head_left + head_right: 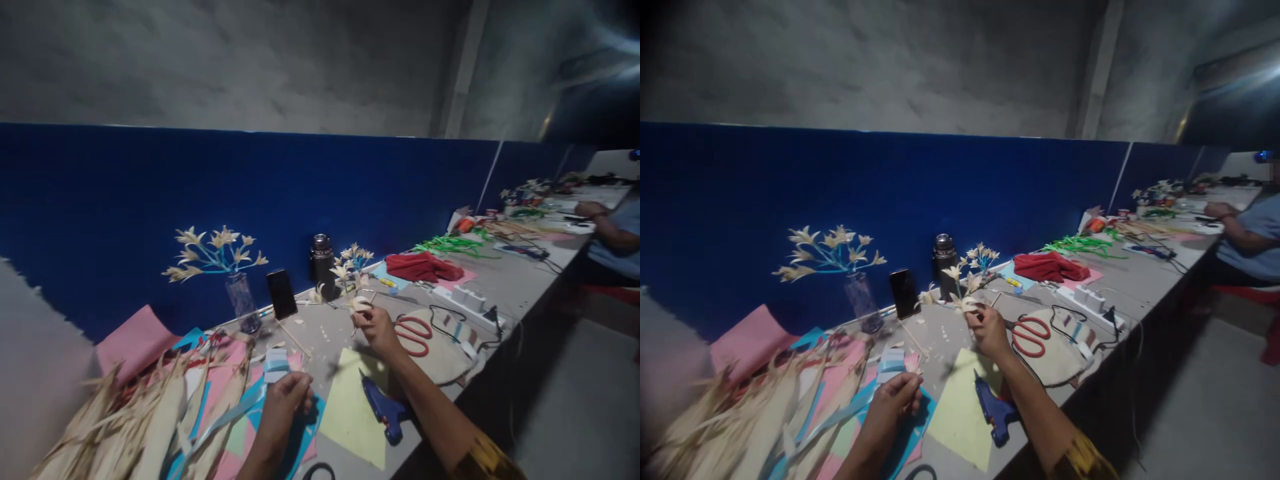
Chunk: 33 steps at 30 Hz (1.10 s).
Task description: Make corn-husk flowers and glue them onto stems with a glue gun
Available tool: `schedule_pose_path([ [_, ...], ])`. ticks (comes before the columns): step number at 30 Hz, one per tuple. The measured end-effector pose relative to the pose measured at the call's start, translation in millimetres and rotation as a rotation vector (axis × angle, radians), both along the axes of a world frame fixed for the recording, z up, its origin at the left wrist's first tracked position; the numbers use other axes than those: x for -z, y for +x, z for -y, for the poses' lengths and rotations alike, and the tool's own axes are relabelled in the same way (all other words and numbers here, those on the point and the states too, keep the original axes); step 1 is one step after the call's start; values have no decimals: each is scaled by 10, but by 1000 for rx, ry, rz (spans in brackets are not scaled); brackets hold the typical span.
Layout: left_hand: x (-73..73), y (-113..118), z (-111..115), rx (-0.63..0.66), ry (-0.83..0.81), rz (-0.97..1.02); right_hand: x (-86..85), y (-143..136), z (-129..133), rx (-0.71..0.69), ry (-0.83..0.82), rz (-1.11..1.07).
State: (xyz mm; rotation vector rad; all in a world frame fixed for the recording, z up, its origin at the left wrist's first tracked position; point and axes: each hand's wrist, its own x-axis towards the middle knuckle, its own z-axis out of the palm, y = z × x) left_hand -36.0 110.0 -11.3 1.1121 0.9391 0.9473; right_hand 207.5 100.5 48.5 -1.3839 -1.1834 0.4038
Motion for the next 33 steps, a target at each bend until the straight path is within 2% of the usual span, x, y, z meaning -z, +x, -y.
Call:
schedule_pose_path([
  [5, -29, -42, -30, -59, -23, -6, -151, 439, -208, -39, 24, -31],
  [10, -134, -134, -87, -156, -53, 11, -236, 542, -284, -97, 48, -10],
  [14, -345, -62, -59, -165, 15, -62, -196, 419, -202, -153, 52, 17],
  [17, -515, 194, 23, -92, 126, -79, -131, 230, -81, -181, 51, -5],
  [20, -607, 519, 98, -35, 151, -75, -67, -6, 63, -217, 60, -115],
  [23, -618, 739, 159, -58, 161, -24, -22, -209, 203, -228, 81, -196],
  [25, -605, 794, 200, -27, 158, 10, -3, -292, 283, -230, 95, -233],
  [29, -573, 768, 272, 25, 121, 56, 7, -341, 406, -255, 63, -305],
  [33, -560, 722, 328, 2, 179, 44, -41, -369, 503, -258, 30, -134],
])
